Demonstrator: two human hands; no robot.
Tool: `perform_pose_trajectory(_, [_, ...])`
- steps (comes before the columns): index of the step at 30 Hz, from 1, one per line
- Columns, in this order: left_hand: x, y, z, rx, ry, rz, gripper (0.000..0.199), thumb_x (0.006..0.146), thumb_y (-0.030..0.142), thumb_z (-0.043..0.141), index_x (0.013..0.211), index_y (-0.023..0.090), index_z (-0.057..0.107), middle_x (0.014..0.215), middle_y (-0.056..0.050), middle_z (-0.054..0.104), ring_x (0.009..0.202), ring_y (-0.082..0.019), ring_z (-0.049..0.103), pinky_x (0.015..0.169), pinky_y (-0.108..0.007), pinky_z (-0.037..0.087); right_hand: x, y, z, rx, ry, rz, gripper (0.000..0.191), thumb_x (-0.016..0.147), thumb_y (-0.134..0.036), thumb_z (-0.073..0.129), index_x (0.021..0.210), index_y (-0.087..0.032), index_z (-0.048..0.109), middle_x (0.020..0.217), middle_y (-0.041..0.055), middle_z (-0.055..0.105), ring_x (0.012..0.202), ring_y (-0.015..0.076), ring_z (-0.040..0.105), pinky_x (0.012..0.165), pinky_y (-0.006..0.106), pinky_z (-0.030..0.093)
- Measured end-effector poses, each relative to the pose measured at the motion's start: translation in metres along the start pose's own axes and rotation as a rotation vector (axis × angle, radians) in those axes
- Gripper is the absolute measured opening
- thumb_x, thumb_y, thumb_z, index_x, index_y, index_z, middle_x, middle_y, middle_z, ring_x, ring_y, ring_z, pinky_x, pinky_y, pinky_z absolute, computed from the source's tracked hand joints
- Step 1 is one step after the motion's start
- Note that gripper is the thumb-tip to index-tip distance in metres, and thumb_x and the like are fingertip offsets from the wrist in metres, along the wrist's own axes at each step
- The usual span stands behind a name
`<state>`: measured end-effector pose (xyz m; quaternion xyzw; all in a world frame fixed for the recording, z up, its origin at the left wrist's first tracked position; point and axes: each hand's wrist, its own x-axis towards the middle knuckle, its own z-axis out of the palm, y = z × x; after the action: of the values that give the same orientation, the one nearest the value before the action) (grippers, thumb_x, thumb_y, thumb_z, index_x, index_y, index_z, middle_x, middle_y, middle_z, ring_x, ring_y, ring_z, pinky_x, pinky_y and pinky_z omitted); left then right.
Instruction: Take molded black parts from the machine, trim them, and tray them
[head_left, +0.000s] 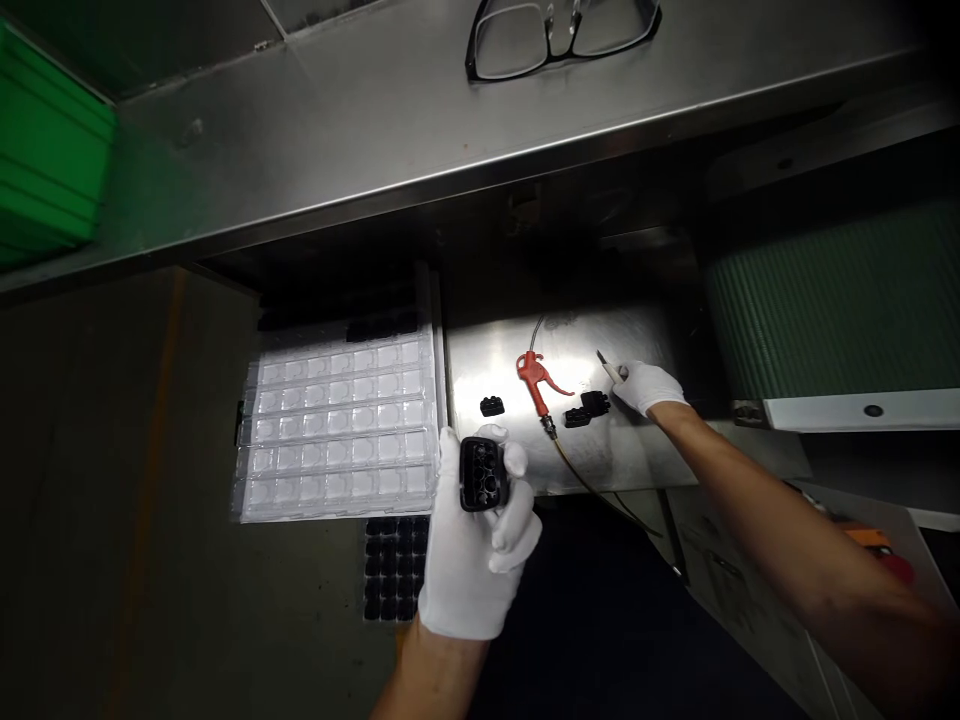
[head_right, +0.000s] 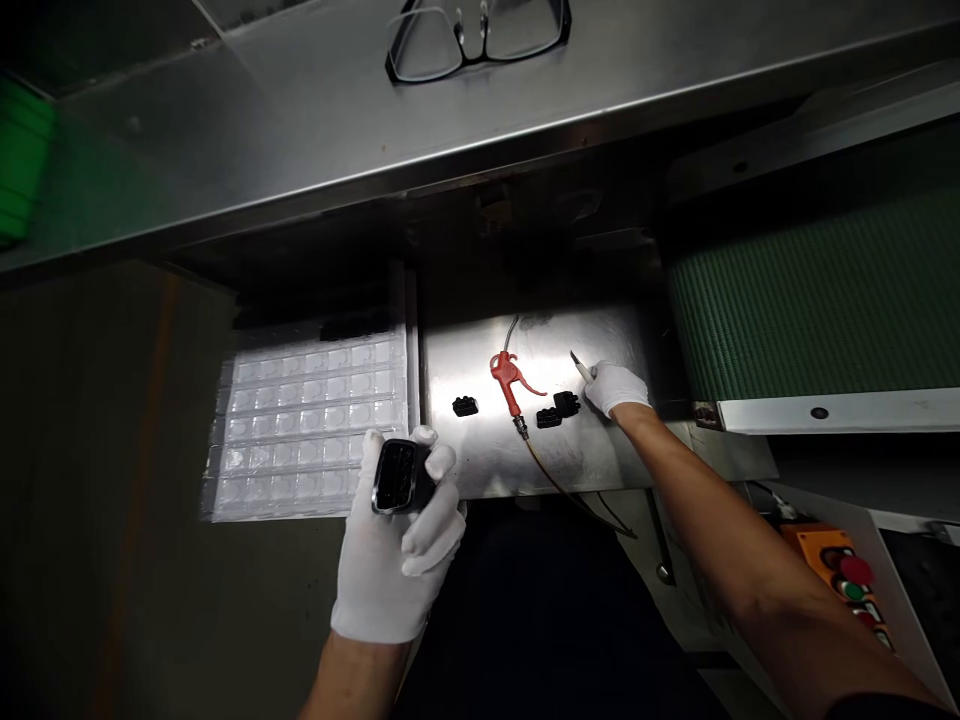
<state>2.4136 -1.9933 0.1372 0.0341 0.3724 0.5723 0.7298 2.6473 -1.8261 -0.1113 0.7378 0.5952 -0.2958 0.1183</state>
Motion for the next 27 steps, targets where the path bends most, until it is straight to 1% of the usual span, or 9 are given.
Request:
perform_pose_trajectory(3, [0.001,0.000,-0.005,-0.053,-0.034,-0.031,0.035,0.104,0.046,0.046,0.102,0.016,0.065,0.090,-0.003,0.062,0.041,-0.001,0.039,0.027,-0.011,0.023,-0.027,-0.025,-0.003,0.041,0.207,-0.117,0.042,0.097,-0.049,0.054,0.128,-0.022,0.063,0.116,0.0113,0.067,0.099,0.0282,0.064,0.071,0.034,0.045])
perform_pose_trajectory(6, [0.002,0.001,-0.013,0.009,-0.016,0.028,0.021,0.099,0.034,0.060,0.101,0.015,0.068,0.096,-0.005,0.066,0.050,-0.002,0.047,0.030,-0.009,0.026,-0.049,-0.073,0.008,0.010,0.110,-0.299,0.062,0.092,-0.065,0.058,0.133,-0.018,0.058,0.112,0.0121,0.066,0.098,0.0293,0.064,0.074,0.035,0.051])
perform_pose_trajectory(8, [0.000,0.001,-0.017,0.114,0.031,0.118,0.013,0.095,0.027,0.067,0.099,0.015,0.070,0.100,-0.005,0.068,0.050,-0.001,0.045,0.036,-0.010,0.032,-0.053,-0.105,0.021,-0.099,0.018,-0.294,0.071,0.079,-0.059,0.076,0.127,-0.010,0.060,0.113,0.0162,0.064,0.102,0.0326,0.062,0.082,0.039,0.053])
perform_pose_trajectory(12, [-0.009,0.004,-0.025,0.178,0.217,0.278,0.021,0.084,0.017,0.079,0.102,0.018,0.068,0.095,0.000,0.067,0.058,-0.002,0.051,0.063,-0.016,0.052,-0.043,-0.143,0.044,-0.170,0.019,-0.197,0.051,0.071,-0.028,0.080,0.114,-0.004,0.065,0.108,0.0187,0.062,0.105,0.0352,0.061,0.088,0.039,0.052])
perform_pose_trajectory(15, [-0.018,0.010,-0.034,0.120,0.322,0.368,0.033,0.079,0.014,0.083,0.107,0.021,0.066,0.077,0.006,0.055,0.062,-0.003,0.052,0.065,-0.017,0.050,-0.034,-0.152,0.055,-0.168,0.021,-0.143,0.044,0.070,-0.028,0.078,0.107,-0.006,0.066,0.094,0.0152,0.062,0.098,0.0349,0.062,0.083,0.038,0.051])
perform_pose_trajectory(18, [-0.024,0.019,-0.046,0.102,0.272,0.408,0.021,0.084,0.012,0.078,0.098,0.019,0.065,0.067,0.009,0.042,0.052,-0.001,0.040,0.054,-0.014,0.041,-0.037,-0.154,0.063,-0.161,0.076,-0.110,0.041,0.074,-0.033,0.076,0.103,-0.006,0.065,0.089,0.0146,0.061,0.093,0.0338,0.062,0.079,0.037,0.050])
perform_pose_trajectory(20, [-0.027,0.027,-0.055,0.077,0.200,0.382,0.010,0.090,0.015,0.073,0.094,0.017,0.065,0.066,0.007,0.043,0.052,-0.002,0.040,0.050,-0.014,0.038,-0.045,-0.153,0.066,-0.160,0.152,-0.112,0.044,0.080,-0.038,0.072,0.106,-0.004,0.064,0.092,0.0170,0.061,0.095,0.0349,0.062,0.080,0.039,0.049])
perform_pose_trajectory(24, [-0.024,0.045,-0.070,-0.105,0.141,0.279,0.009,0.096,0.022,0.066,0.102,0.016,0.066,0.102,-0.006,0.067,0.061,-0.003,0.053,0.045,-0.011,0.041,-0.057,-0.145,0.058,-0.110,0.263,-0.129,0.042,0.089,-0.046,0.060,0.105,-0.008,0.062,0.097,0.0179,0.062,0.097,0.0368,0.063,0.079,0.042,0.048])
perform_pose_trajectory(27, [-0.019,0.057,-0.075,-0.225,0.192,0.234,0.009,0.098,0.019,0.060,0.098,0.013,0.065,0.119,-0.014,0.068,0.063,-0.005,0.060,0.047,-0.012,0.047,-0.064,-0.134,0.045,0.043,0.228,-0.095,0.032,0.089,-0.045,0.056,0.096,-0.015,0.061,0.087,0.0120,0.064,0.081,0.0309,0.064,0.068,0.039,0.048])
